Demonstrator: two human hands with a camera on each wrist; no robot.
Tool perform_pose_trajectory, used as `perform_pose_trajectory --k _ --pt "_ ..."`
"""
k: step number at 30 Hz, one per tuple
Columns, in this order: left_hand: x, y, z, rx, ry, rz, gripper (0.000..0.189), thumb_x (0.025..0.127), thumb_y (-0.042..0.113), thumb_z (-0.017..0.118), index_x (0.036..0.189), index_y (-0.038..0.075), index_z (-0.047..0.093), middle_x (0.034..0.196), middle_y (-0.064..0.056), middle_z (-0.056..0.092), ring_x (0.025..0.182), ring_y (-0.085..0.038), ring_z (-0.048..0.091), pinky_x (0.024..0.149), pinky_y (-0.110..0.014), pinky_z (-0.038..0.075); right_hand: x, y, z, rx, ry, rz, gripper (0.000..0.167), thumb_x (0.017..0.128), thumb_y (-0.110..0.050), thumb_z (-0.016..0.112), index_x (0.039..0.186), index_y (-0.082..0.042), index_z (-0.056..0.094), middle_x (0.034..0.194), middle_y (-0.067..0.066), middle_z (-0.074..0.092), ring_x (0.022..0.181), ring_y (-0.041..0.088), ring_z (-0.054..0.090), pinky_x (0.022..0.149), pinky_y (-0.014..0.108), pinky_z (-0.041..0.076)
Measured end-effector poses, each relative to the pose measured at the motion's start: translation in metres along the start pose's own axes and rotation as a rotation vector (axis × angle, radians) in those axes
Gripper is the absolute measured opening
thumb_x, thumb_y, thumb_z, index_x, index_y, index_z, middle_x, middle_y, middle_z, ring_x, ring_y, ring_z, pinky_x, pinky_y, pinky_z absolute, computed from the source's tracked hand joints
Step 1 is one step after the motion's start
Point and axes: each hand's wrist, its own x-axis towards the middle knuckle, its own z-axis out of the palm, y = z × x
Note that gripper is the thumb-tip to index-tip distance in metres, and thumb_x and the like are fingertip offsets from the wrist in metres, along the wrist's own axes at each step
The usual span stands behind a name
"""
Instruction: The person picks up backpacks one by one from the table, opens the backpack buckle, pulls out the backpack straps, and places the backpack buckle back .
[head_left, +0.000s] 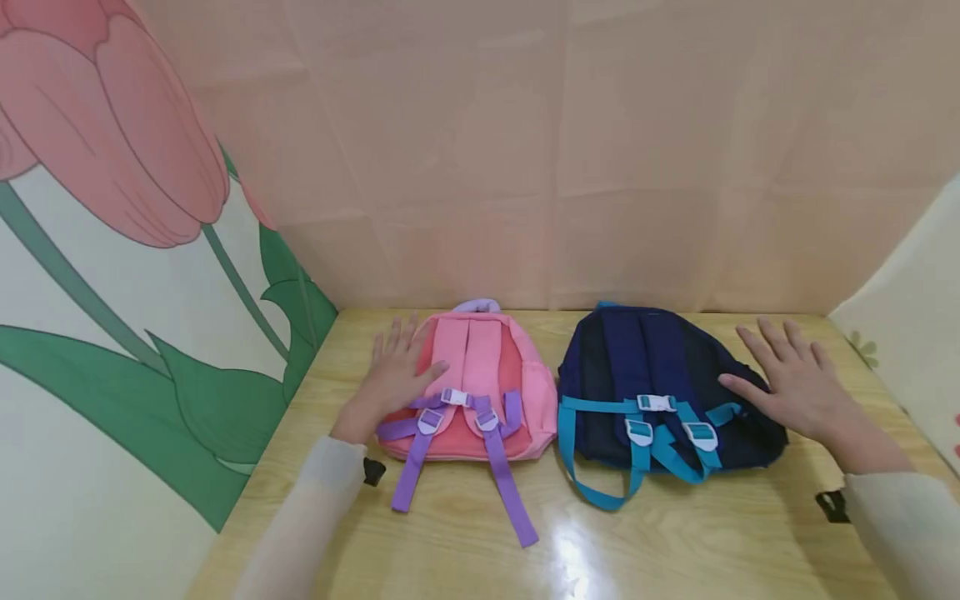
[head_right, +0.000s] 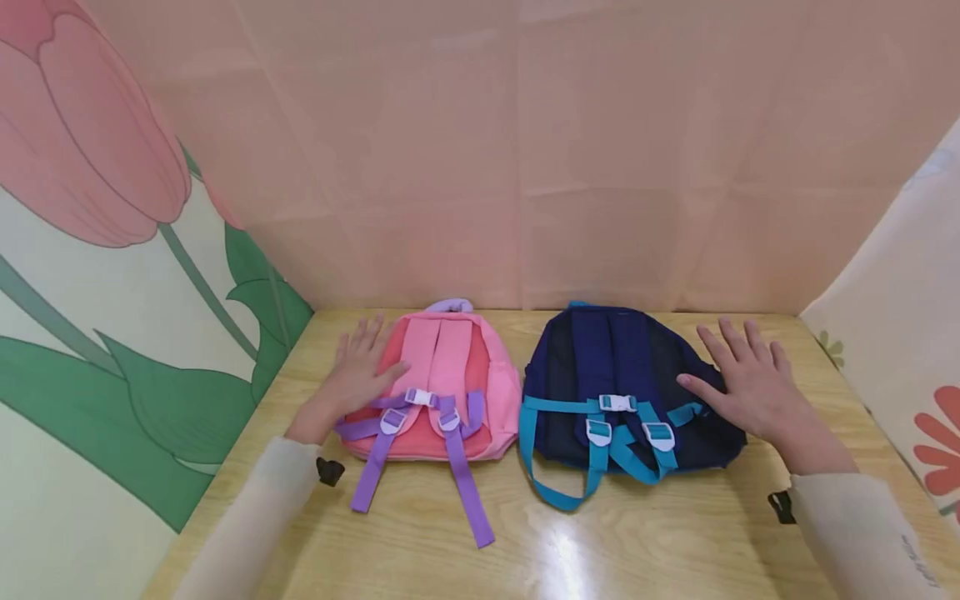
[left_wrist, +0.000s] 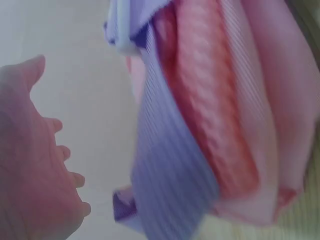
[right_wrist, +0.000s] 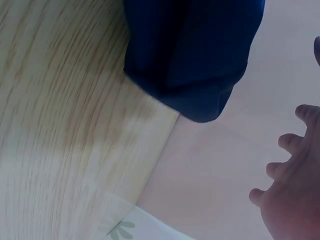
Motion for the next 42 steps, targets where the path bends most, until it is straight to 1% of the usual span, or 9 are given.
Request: perform_pose_trajectory --k 5,7,13,18,24,28,33,38,42 --pt "0.004 0.017 0.004 0.005 0.009 0.058 0.084 0.100 0.068 0.036 0.164 0.019 0.013 0.170 -0.014 0.002 0.154 -0.038 -0.009 0.120 -0.062 -0.008 0.000 -0.005 0.003 0.014 0.034 -0.018 0.089 0.098 -0.048 0.061 0.162 -0.008 0.015 0.166 0.027 0.001 0.151 0.044 -0.017 0.115 0.066 -0.016" --pt "0.005 0.023 0.006 0.010 0.005 0.074 0.085 0.099 0.069 0.036 0.164 0.018 0.015 0.170 -0.014 0.004 0.155 -0.037 -0.009 0.120 -0.062 -0.007 0.000 -0.007 0.004 0.027 0.046 -0.030 0.088 0.098 -0.048 0.062 0.162 -0.008 0.017 0.165 0.029 0.005 0.152 0.045 -0.014 0.116 0.066 -0.013" --pt "0.010 0.042 0.014 0.033 0.040 0.117 0.080 0.101 0.065 0.038 0.163 0.018 0.020 0.169 -0.013 0.011 0.156 -0.032 -0.005 0.122 -0.058 -0.003 0.004 -0.014 0.006 0.074 0.085 -0.063 0.084 0.097 -0.044 0.064 0.160 -0.008 0.023 0.163 0.032 0.015 0.152 0.048 -0.004 0.117 0.068 -0.007" --pt "0.015 0.056 0.018 0.063 0.020 0.142 0.081 0.101 0.065 0.040 0.163 0.017 0.021 0.169 -0.011 0.012 0.156 -0.030 -0.001 0.123 -0.054 -0.004 0.005 -0.019 0.011 0.096 0.108 -0.091 0.083 0.096 -0.042 0.067 0.159 -0.006 0.027 0.160 0.034 0.021 0.152 0.049 0.003 0.118 0.068 -0.003" --pt "0.019 0.071 0.024 0.069 -0.005 0.160 0.083 0.099 0.071 0.034 0.163 0.020 0.017 0.170 -0.009 0.012 0.157 -0.030 0.002 0.123 -0.056 -0.004 0.008 -0.025 0.016 0.110 0.122 -0.119 0.083 0.094 -0.040 0.069 0.158 -0.007 0.029 0.157 0.034 0.026 0.150 0.052 0.010 0.118 0.069 0.001" --pt "0.021 0.081 0.028 0.033 -0.020 0.159 0.084 0.098 0.073 0.033 0.163 0.022 0.017 0.170 -0.008 0.013 0.157 -0.031 0.002 0.123 -0.059 0.001 0.010 -0.030 0.017 0.116 0.126 -0.139 0.084 0.093 -0.040 0.071 0.159 -0.009 0.029 0.155 0.035 0.029 0.146 0.055 0.016 0.114 0.073 0.009" --pt "0.023 0.096 0.033 -0.011 -0.023 0.175 0.083 0.098 0.070 0.039 0.163 0.021 0.019 0.170 -0.008 0.013 0.157 -0.031 0.003 0.123 -0.057 0.004 0.011 -0.038 0.019 0.140 0.129 -0.153 0.084 0.091 -0.039 0.074 0.158 -0.009 0.033 0.149 0.035 0.035 0.137 0.058 0.029 0.106 0.076 0.021" --pt "0.028 0.107 0.041 -0.025 0.009 0.231 0.080 0.098 0.068 0.042 0.161 0.021 0.027 0.168 -0.011 0.018 0.156 -0.033 0.009 0.122 -0.059 0.012 0.013 -0.044 0.022 0.166 0.149 -0.179 0.082 0.087 -0.037 0.079 0.154 -0.007 0.040 0.139 0.034 0.044 0.122 0.055 0.041 0.095 0.071 0.034" --pt "0.031 0.116 0.044 -0.033 0.006 0.264 0.079 0.097 0.065 0.046 0.159 0.020 0.029 0.168 -0.010 0.019 0.155 -0.032 0.012 0.121 -0.058 0.020 0.013 -0.047 0.025 0.205 0.113 -0.176 0.081 0.088 -0.035 0.079 0.153 -0.006 0.040 0.135 0.033 0.045 0.118 0.051 0.043 0.090 0.068 0.037"
